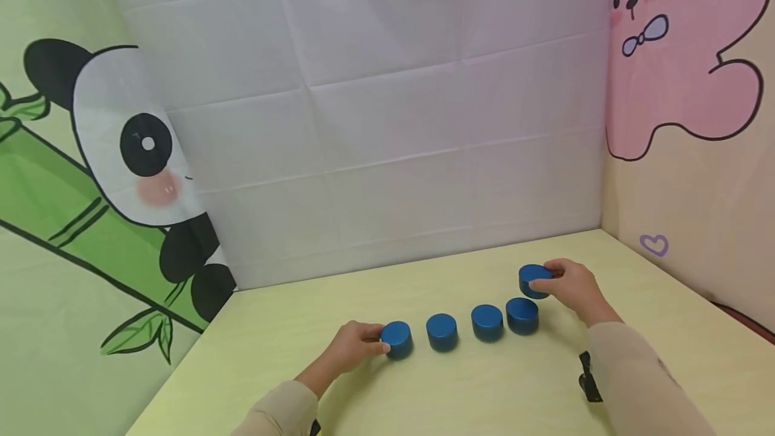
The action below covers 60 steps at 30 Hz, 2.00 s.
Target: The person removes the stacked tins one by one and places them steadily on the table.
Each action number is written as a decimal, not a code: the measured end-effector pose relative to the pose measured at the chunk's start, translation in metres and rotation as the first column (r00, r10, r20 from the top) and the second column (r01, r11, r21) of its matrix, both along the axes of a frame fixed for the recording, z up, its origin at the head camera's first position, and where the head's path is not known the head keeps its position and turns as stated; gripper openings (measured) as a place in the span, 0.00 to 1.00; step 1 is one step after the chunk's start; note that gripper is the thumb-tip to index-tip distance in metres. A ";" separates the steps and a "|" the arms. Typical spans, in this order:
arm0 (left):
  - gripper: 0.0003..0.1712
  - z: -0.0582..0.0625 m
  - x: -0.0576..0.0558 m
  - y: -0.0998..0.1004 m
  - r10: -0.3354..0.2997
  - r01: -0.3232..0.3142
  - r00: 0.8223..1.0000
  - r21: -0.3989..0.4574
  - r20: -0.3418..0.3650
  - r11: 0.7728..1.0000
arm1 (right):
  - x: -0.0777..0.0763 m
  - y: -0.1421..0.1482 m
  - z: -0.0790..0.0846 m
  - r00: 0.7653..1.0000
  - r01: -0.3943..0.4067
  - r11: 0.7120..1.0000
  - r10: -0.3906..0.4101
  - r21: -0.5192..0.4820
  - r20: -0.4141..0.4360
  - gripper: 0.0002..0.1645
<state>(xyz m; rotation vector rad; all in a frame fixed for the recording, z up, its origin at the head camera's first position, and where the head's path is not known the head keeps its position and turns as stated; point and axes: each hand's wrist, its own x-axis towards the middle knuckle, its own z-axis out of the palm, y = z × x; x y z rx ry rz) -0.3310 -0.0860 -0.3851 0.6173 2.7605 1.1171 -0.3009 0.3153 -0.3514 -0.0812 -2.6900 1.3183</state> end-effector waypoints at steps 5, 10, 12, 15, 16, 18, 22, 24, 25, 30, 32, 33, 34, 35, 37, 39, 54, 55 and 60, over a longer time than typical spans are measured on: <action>0.27 0.000 -0.001 0.001 0.001 -0.001 1.000 -0.003 -0.008 1.000 | 0.003 0.007 -0.003 1.000 0.021 1.000 -0.021 0.014 0.006 0.46; 0.27 -0.001 0.000 0.001 -0.002 0.002 1.000 -0.001 -0.012 1.000 | 0.005 0.012 -0.007 0.998 0.048 0.999 -0.048 0.012 0.030 0.48; 0.27 -0.001 -0.001 0.001 -0.002 0.002 1.000 0.000 -0.011 1.000 | 0.005 0.014 -0.010 0.998 0.058 0.998 -0.058 0.007 0.037 0.48; 0.27 -0.002 -0.001 0.001 -0.006 0.006 1.000 0.001 -0.011 1.000 | 0.006 0.016 -0.013 0.997 0.066 0.998 -0.066 -0.004 0.046 0.47; 0.27 -0.002 -0.001 0.001 -0.006 0.006 1.000 0.001 -0.011 1.000 | 0.005 0.016 -0.014 0.996 0.068 0.998 -0.068 -0.007 0.051 0.46; 0.27 -0.002 -0.001 0.001 -0.007 0.007 1.000 -0.001 -0.012 1.000 | 0.006 0.017 -0.015 0.996 0.067 0.998 -0.067 -0.005 0.057 0.46; 0.27 -0.002 -0.001 0.000 -0.005 0.005 1.000 -0.002 -0.007 1.000 | 0.006 0.017 -0.017 0.996 0.064 0.998 -0.066 0.027 0.061 0.45; 0.27 -0.003 -0.002 0.000 -0.005 0.005 1.000 -0.002 -0.005 1.000 | 0.007 0.018 -0.019 0.996 0.061 0.998 -0.063 0.035 0.067 0.45; 0.27 -0.003 -0.002 0.000 -0.006 0.006 1.000 -0.001 -0.005 1.000 | 0.007 0.018 -0.020 0.996 0.059 0.998 -0.061 0.036 0.072 0.44; 0.27 -0.003 -0.002 0.000 -0.013 0.013 1.000 0.008 -0.011 1.000 | 0.007 0.018 -0.023 0.995 0.050 0.999 -0.051 0.018 0.084 0.45; 0.27 -0.003 -0.002 -0.001 -0.016 0.016 1.000 0.010 -0.013 1.000 | 0.006 0.019 -0.024 0.995 0.048 0.999 -0.049 0.017 0.090 0.46; 0.27 -0.003 -0.002 -0.001 -0.017 0.017 1.000 0.010 -0.014 1.000 | 0.006 0.019 -0.024 0.994 0.048 0.999 -0.050 0.017 0.095 0.46; 0.26 -0.003 -0.002 -0.001 -0.018 0.018 1.000 0.009 -0.014 1.000 | 0.005 0.019 -0.025 0.994 0.047 0.999 -0.048 0.016 0.103 0.46; 0.26 -0.003 -0.002 -0.001 -0.018 0.018 1.000 0.010 -0.014 1.000 | 0.005 0.019 -0.025 0.993 0.045 0.999 -0.046 0.013 0.111 0.47; 0.26 -0.003 -0.002 -0.001 -0.017 0.017 1.000 0.011 -0.014 1.000 | 0.005 0.019 -0.026 0.992 0.043 0.999 -0.044 0.013 0.122 0.47; 0.26 -0.002 -0.001 -0.001 -0.013 0.013 1.000 0.009 -0.014 1.000 | 0.005 0.019 -0.027 0.991 0.040 0.999 -0.042 0.013 0.126 0.47; 0.25 -0.001 0.002 -0.002 -0.017 0.017 1.000 0.017 -0.026 1.000 | 0.005 0.020 -0.029 0.989 0.032 1.000 -0.031 -0.002 0.144 0.45; 0.26 -0.001 0.002 -0.002 -0.017 0.018 0.999 0.017 -0.027 1.000 | 0.005 0.020 -0.029 0.989 0.031 1.000 -0.029 -0.006 0.145 0.45; 0.26 -0.003 0.000 -0.002 -0.017 0.018 1.000 0.022 -0.026 1.000 | 0.007 0.020 -0.028 0.988 0.030 0.999 -0.026 -0.024 0.151 0.45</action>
